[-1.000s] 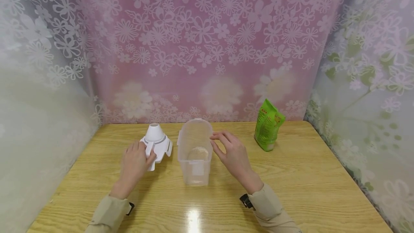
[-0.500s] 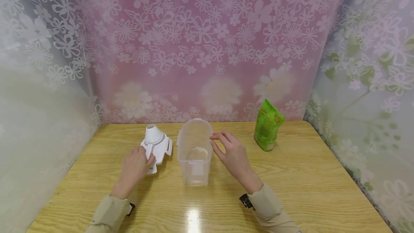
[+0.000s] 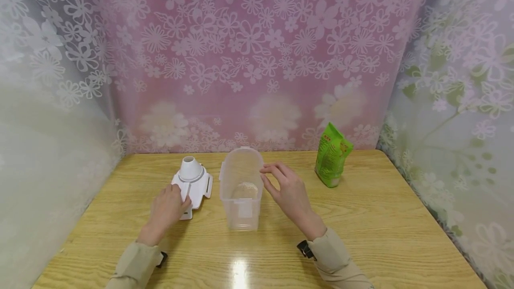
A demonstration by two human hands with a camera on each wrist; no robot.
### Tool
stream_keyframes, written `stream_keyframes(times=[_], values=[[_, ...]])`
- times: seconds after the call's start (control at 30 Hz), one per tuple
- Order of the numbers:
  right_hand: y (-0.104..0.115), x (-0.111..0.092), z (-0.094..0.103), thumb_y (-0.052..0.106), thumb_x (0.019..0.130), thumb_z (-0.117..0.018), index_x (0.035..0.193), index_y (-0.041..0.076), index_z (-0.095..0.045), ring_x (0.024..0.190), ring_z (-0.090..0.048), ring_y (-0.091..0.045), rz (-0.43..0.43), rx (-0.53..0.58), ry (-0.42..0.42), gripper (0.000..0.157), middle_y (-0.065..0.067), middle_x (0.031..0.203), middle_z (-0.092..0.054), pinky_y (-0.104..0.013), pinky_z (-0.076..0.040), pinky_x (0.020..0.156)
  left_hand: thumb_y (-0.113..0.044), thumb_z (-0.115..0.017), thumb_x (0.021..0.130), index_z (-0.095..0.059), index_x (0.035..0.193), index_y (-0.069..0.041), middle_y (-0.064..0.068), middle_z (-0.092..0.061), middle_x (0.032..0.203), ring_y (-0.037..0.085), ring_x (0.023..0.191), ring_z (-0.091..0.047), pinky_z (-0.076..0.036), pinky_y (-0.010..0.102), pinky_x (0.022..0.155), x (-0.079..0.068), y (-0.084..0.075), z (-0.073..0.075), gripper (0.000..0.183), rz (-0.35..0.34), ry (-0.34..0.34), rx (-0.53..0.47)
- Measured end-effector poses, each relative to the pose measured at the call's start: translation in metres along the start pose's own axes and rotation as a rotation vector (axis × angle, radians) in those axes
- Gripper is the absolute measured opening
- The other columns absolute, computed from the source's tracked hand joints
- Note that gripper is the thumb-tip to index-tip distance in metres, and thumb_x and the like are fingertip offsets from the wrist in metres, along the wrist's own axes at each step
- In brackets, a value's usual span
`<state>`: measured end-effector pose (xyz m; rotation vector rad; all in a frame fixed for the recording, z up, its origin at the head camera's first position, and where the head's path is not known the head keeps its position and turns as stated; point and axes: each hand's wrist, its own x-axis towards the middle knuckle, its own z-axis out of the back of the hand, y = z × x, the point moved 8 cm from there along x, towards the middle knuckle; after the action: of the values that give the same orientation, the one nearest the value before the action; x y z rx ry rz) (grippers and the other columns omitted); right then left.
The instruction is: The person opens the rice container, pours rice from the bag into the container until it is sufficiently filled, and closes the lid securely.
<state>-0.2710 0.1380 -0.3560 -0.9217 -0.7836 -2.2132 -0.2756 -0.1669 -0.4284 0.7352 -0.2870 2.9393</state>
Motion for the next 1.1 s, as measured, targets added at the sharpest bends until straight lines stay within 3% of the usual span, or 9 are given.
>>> stream_keyframes(times=[0.23,0.47,0.63,0.87,1.0,1.1], values=[[-0.001,0.000,-0.001,0.007,0.088,-0.077,0.108,0.010,-0.074,0.091,-0.071,-0.026,-0.013,0.008,0.008,0.020,-0.008,0.111,-0.071,-0.024,-0.045,0.052,-0.025,-0.079,0.085,-0.058,0.087,0.008,0.020,-0.058,0.079,0.036,0.067,-0.060,-0.052,0.046,0.055,0.004,0.001,0.003,0.039,-0.004,0.039,0.023],[-0.001,0.000,-0.001,0.007,0.088,-0.078,0.108,0.011,-0.074,0.087,-0.070,-0.023,-0.016,0.009,0.016,0.021,-0.007,0.111,-0.070,-0.021,-0.039,0.049,-0.023,-0.078,0.088,-0.063,0.108,0.007,0.023,-0.066,0.095,0.041,0.082,-0.066,-0.056,0.049,0.067,0.011,-0.007,0.025,0.040,-0.010,-0.067,-0.053],[-0.001,0.000,-0.001,0.008,0.088,-0.077,0.108,0.011,-0.074,0.086,-0.070,-0.023,-0.018,0.003,0.020,0.020,-0.006,0.111,-0.070,-0.021,-0.037,0.048,-0.024,-0.074,0.092,-0.063,0.119,0.006,0.022,-0.069,0.104,0.039,0.090,-0.067,-0.057,0.048,0.077,0.019,-0.027,0.043,0.042,-0.074,-0.125,-0.111],[0.000,0.000,-0.001,0.007,0.088,-0.078,0.108,0.011,-0.074,0.085,-0.070,-0.022,-0.021,0.005,0.020,0.021,-0.005,0.111,-0.070,-0.020,-0.037,0.047,-0.021,-0.066,0.098,-0.061,0.130,0.002,0.018,-0.066,0.124,0.040,0.105,-0.065,-0.056,0.050,0.084,0.025,-0.062,0.063,0.039,-0.177,-0.144,-0.216],[0.000,0.001,0.000,0.005,0.087,-0.078,0.108,0.011,-0.074,0.082,-0.069,-0.022,-0.017,0.007,0.017,0.022,-0.004,0.111,-0.070,-0.020,-0.037,0.047,-0.020,-0.059,0.102,-0.057,0.138,0.001,0.017,-0.061,0.137,0.040,0.118,-0.060,-0.053,0.053,0.091,0.027,-0.081,0.065,0.042,-0.234,-0.105,-0.286],[0.001,0.001,0.000,0.006,0.088,-0.077,0.107,0.010,-0.074,0.079,-0.068,-0.021,-0.014,0.006,0.017,0.020,-0.004,0.111,-0.070,-0.020,-0.036,0.047,-0.026,-0.054,0.104,-0.052,0.145,-0.003,0.014,-0.054,0.147,0.038,0.127,-0.055,-0.049,0.056,0.098,0.027,-0.095,0.060,0.047,-0.267,-0.031,-0.311]])
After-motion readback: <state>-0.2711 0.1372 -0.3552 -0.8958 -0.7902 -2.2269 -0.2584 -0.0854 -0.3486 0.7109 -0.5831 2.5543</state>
